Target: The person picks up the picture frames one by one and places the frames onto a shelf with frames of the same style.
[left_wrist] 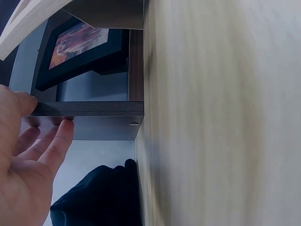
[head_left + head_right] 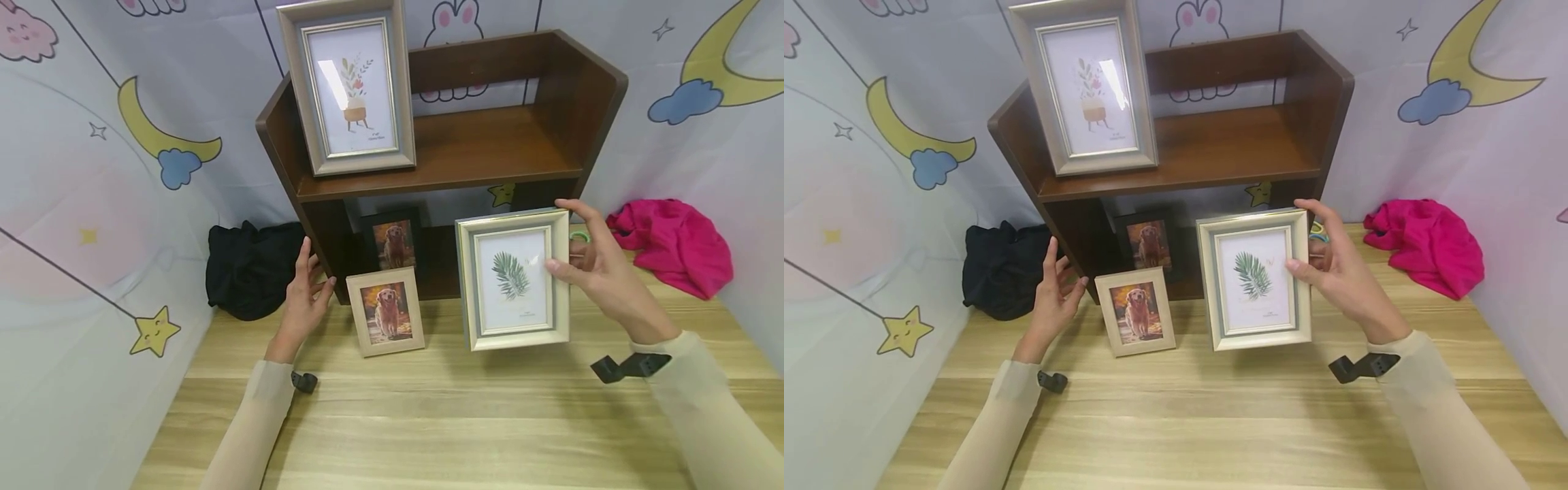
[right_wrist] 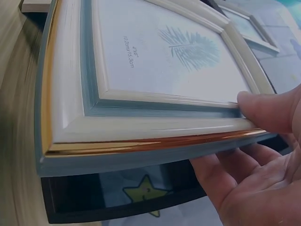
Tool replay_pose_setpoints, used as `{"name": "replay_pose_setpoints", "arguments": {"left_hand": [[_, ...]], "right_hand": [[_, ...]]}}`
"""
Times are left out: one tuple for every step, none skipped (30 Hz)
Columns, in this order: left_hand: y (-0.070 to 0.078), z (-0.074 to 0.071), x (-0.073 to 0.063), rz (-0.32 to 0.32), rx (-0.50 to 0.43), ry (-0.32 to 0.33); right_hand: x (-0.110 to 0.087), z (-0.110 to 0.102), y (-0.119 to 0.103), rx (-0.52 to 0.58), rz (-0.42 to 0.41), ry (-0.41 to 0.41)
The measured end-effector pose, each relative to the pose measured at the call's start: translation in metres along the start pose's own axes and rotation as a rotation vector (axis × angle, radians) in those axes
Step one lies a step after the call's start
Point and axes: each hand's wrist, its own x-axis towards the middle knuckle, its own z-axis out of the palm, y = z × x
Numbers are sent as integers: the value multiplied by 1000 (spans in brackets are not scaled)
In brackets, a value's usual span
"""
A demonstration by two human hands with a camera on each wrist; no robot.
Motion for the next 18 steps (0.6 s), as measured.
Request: {"name": "replay_pose_setpoints", "arguments": {"left_hand": [[0, 0, 0, -2, 2, 1], [0, 0, -1, -5, 4, 1], [0, 0, -1, -6, 4, 0], [0, -1, 0, -8, 5, -1], [0, -1, 0, -11, 3, -3], [0, -1, 0, -14, 1, -6], [0, -1, 0, -15, -2, -8], [0, -1, 0, -16, -4, -9], [0, -1, 0, -16, -5, -10], [1, -1, 0, -18, -7, -11], [1, -1, 0, -20, -10, -12], [1, -1, 0, -22, -8, -12], [2, -2, 1, -24, -6, -11], [2, -2, 1, -27, -5, -10], [2, -2, 0, -30, -3, -10], [2, -2, 0, -32, -2, -10], [2, -2, 1, -36, 0, -10], [2, -2, 0, -38, 1, -10]], "right_hand": [[1, 0, -2, -7, -9, 0], [1, 0, -3, -8, -11, 2], [2, 0, -5, -14, -10, 6], [2, 0, -7, -22, -11, 9], [3, 0, -8, -27, -12, 11], [3, -1, -10, -25, -10, 13], [4, -1, -13, -21, -1, 17], [4, -2, -15, -13, 5, 19], [5, -2, -17, -11, 6, 20], [6, -3, -19, -1, 4, 18], [6, -3, -21, 7, 5, 16], [7, -3, -23, 18, 6, 14], [8, -4, -25, 19, 3, 11], [9, -4, -27, 22, -1, 7], [9, -5, -29, 29, -5, 3], [10, -6, -31, 36, -10, -2], [11, -7, -33, 52, -17, -7], [12, -8, -35, 76, -28, -14]]}}
